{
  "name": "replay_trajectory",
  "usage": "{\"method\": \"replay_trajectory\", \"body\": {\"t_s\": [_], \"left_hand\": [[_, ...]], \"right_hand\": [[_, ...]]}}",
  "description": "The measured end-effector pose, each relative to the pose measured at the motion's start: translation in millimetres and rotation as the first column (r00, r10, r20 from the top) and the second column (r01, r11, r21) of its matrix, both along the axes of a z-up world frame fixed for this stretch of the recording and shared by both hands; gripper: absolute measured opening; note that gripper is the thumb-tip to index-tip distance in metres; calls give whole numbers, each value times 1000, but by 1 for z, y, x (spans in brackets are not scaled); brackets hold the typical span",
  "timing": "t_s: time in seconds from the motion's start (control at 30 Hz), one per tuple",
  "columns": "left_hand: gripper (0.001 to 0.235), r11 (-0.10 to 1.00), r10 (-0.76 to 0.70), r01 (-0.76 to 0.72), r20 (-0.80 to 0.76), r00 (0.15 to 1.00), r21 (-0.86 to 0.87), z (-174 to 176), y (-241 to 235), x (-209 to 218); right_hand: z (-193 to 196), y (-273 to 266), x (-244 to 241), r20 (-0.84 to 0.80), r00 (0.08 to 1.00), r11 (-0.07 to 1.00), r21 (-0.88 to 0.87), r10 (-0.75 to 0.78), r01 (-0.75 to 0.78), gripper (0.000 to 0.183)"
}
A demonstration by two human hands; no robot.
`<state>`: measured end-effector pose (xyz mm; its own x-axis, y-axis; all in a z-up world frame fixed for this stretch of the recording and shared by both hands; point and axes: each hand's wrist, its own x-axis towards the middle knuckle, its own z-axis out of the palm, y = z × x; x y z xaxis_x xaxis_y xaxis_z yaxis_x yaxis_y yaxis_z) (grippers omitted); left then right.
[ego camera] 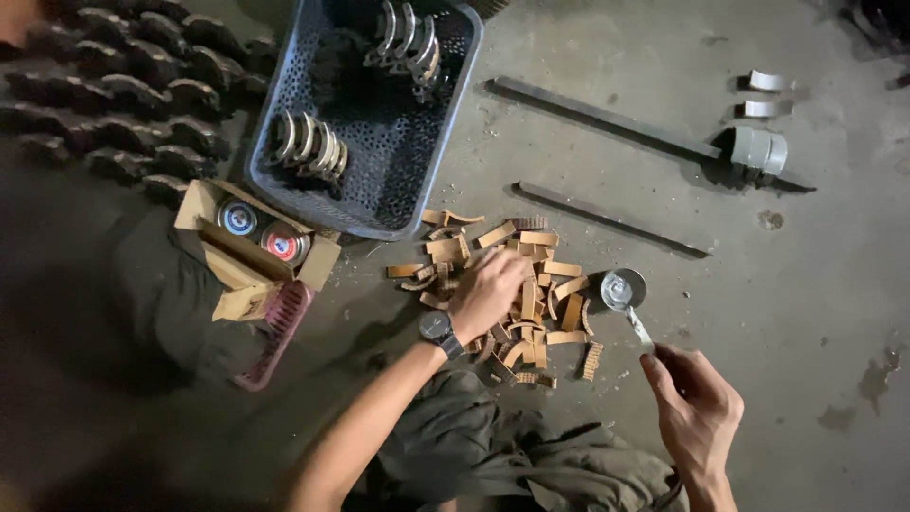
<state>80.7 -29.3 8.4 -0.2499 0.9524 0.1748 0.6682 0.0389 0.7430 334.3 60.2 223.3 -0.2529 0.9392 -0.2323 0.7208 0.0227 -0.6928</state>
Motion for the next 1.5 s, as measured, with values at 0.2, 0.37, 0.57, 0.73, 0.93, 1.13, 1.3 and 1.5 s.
{"method": "replay_trajectory", "body": {"t_s": [0.2, 0.37, 0.57, 0.73, 0.93, 1.13, 1.3, 1.5], "left_hand": [[52, 943, 272, -330, -688, 673, 51, 19, 22, -67], [16, 959, 58, -192, -514, 856, -211, -11, 17, -65], [9, 931, 27, 101, -342, 939, 350, 121, -2, -19], [31, 883, -220, 266, -159, 962, 387, 177, -10, 7], [34, 915, -274, 258, 7, 962, 310, 155, -14, 35], [30, 958, -230, 192, 172, 958, 211, 158, -15, 52], [45, 990, -110, 55, 462, 880, 130, 163, -12, 66], [33, 976, 49, -197, 797, 603, 90, 163, -9, 84]], "right_hand": [[-9, -1, 7, -44, 999, 1000, -23, 8, -9, 22], [-6, -4, 0, -15, 1000, 1000, 18, 10, -10, 21], [-10, -1, -13, -127, 988, 990, -120, -88, 73, 20], [-36, 4, -22, -368, 875, 905, -394, -314, 159, 23], [-11, 19, -44, -474, 811, 895, -426, -343, 129, 20], [-28, 18, -34, -506, 833, 935, -353, -223, 36, 21], [-17, 22, -40, -471, 856, 931, -365, -214, 32, 19], [-19, 17, -41, -621, 743, 958, -271, -249, 95, 15]]}}
